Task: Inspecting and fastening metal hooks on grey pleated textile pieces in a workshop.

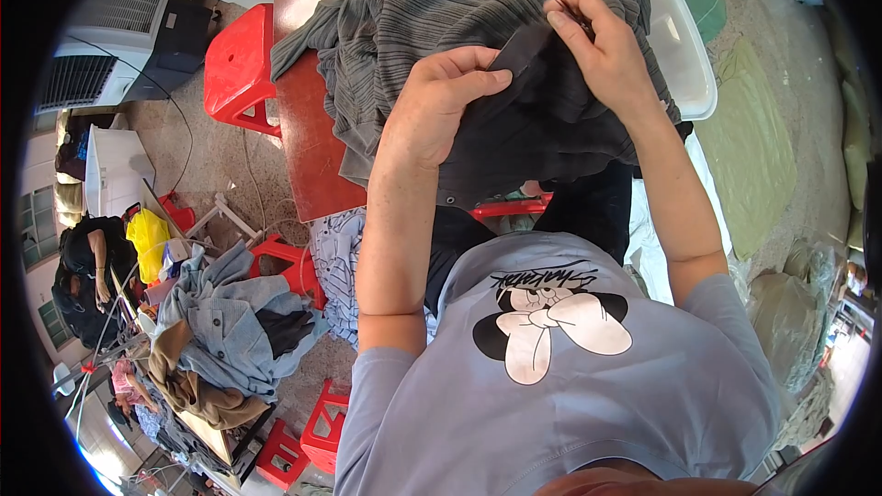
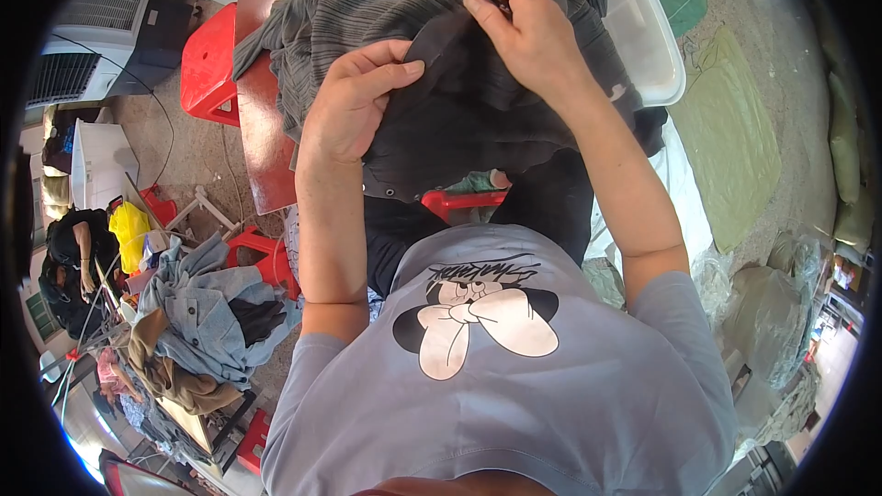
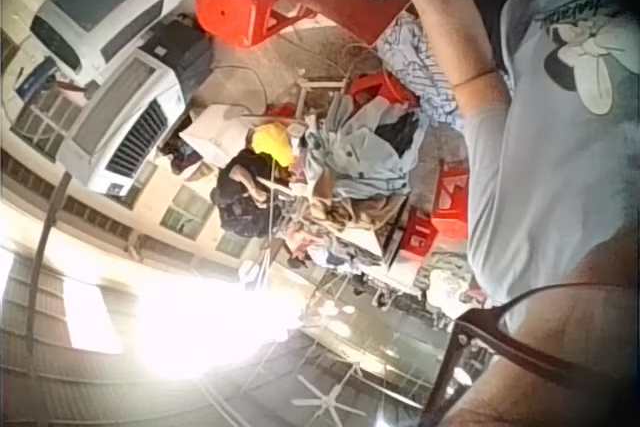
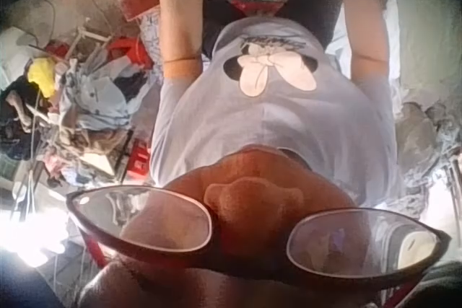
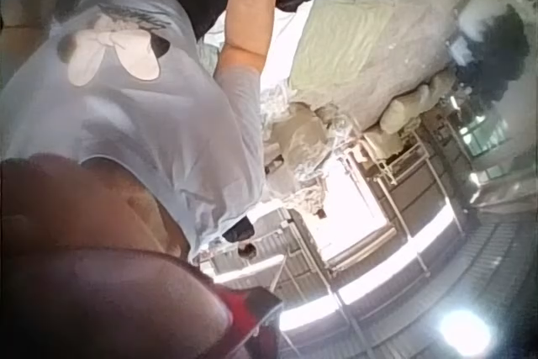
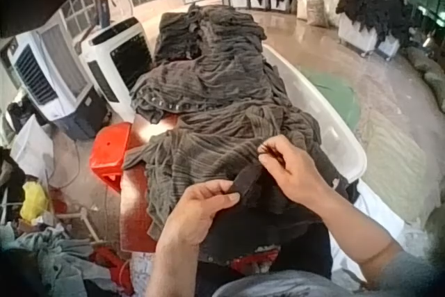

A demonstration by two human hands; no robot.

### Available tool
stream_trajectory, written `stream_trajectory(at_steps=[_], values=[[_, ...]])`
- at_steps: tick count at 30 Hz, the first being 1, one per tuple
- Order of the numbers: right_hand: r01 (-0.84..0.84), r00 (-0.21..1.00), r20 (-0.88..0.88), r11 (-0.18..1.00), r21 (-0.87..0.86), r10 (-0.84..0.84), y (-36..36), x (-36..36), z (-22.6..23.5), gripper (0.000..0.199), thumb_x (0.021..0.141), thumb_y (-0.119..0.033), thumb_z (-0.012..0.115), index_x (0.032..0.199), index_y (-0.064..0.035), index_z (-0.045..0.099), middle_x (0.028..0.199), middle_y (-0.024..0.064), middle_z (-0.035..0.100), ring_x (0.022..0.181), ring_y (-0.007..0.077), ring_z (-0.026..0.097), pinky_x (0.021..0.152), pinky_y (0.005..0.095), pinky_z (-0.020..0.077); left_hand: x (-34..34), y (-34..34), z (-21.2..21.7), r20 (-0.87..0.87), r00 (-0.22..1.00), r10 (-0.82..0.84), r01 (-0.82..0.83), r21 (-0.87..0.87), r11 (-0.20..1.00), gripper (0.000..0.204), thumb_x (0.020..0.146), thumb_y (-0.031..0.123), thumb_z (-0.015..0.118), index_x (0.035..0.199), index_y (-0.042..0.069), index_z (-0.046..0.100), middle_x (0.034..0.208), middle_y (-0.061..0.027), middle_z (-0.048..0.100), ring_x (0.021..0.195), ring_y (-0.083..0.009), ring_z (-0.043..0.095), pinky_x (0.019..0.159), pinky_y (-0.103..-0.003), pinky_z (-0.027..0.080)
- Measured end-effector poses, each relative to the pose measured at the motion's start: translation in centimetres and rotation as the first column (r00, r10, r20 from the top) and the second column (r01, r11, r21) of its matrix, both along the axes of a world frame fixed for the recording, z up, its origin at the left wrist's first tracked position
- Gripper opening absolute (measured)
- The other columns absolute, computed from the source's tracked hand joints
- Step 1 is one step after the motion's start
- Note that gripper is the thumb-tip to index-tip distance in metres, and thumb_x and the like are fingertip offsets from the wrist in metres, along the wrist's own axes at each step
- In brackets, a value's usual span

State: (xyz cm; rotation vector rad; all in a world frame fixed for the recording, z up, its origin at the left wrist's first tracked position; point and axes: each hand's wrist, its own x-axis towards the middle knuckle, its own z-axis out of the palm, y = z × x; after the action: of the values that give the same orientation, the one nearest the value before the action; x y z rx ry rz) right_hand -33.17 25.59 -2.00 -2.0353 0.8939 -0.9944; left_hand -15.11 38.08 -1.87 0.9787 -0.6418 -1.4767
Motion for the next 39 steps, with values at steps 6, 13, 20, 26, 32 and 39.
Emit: stream_trajectory(at_steps=[6, 13, 20, 26, 32, 39], values=[[-0.127, 0.991, -0.053, 0.99, -0.058, 0.124, 2.5, -1.1, -0.2, 0.029, 0.094, -0.018, 0.07, 0.121, -0.009, 0.061, 0.085, 0.0071, 0.063, 0.074, 0.0178, 0.064, 0.069, 0.0302, 0.0518, 0.4, 0.0, -0.4, -0.092, 0.996, 0.008, -0.007, 0.021, 1.0, 0.026, 0.091, -0.002, 0.058, 0.115, -0.009, 0.068, 0.101, -0.0138, 0.074, 0.088, -0.0173, 0.071, 0.083, -0.029, 0.057], [-0.17, 0.985, -0.033, 0.985, -0.012, 0.17, 4.4, -1.0, 0.1, 0.035, 0.091, -0.014, 0.073, 0.123, -0.008, 0.061, 0.083, 0.0043, 0.06, 0.071, 0.0157, 0.06, 0.067, 0.0288, 0.0505, 0.4, 0.2, -0.5, -0.05, 0.999, 0.001, -0.001, -0.002, 1.0, 0.03, 0.092, -0.003, 0.055, 0.119, -0.009, 0.066, 0.105, -0.0145, 0.073, 0.093, -0.0191, 0.071, 0.087, -0.03, 0.057], [-0.222, 0.971, -0.002, 0.908, 0.355, 0.238, 2.8, -0.9, 0.2, 0.015, 0.094, -0.015, 0.072, 0.096, -0.0009, 0.067, 0.074, -0.005, 0.057, 0.067, 0.0024, 0.047, 0.061, 0.0215, 0.0392, 1.4, 0.7, 0.6, 0.121, 0.992, 0.026, -0.027, 0.004, 1.0, 0.028, 0.09, 0.0, 0.058, 0.115, -0.008, 0.068, 0.1, -0.0095, 0.074, 0.087, -0.0113, 0.068, 0.079, -0.023, 0.054], [-0.284, 0.958, 0.053, 0.906, 0.314, 0.282, 2.4, -1.1, 0.2, 0.016, 0.095, -0.016, 0.072, 0.097, -0.0013, 0.066, 0.075, -0.0045, 0.058, 0.067, 0.0036, 0.049, 0.061, 0.0221, 0.0406, 1.9, 1.5, 0.5, 0.212, 0.974, -0.08, 0.082, 0.0, 0.997, 0.031, 0.093, 0.004, 0.064, 0.121, -0.008, 0.065, 0.105, -0.0102, 0.073, 0.093, -0.0132, 0.069, 0.084, -0.025, 0.055], [-0.084, 0.993, -0.1, 0.961, -0.264, 0.059, 4.3, -0.6, -0.4, 0.028, 0.096, -0.021, 0.069, 0.117, -0.0064, 0.059, 0.088, 0.0101, 0.067, 0.073, 0.0235, 0.068, 0.065, 0.0323, 0.0543, 1.1, 1.4, 0.0, 0.129, 0.991, -0.024, 0.014, 0.081, 0.997, 0.02, 0.089, 0.01, 0.07, 0.103, -0.004, 0.074, 0.088, -0.0056, 0.073, 0.077, -0.0085, 0.065, 0.072, -0.021, 0.049], [-0.126, 0.987, -0.16, 0.745, -0.655, 0.027, 5.5, -0.5, -0.9, 0.027, 0.087, -0.019, 0.076, 0.108, -0.0086, 0.061, 0.083, 0.0034, 0.06, 0.071, 0.0209, 0.063, 0.061, 0.0333, 0.0503, 1.0, 1.3, 0.1, 0.05, 0.996, 0.068, -0.071, 0.055, 0.996, 0.017, 0.087, 0.009, 0.073, 0.097, -0.004, 0.074, 0.088, -0.0072, 0.074, 0.079, -0.0104, 0.066, 0.075, -0.022, 0.049]])
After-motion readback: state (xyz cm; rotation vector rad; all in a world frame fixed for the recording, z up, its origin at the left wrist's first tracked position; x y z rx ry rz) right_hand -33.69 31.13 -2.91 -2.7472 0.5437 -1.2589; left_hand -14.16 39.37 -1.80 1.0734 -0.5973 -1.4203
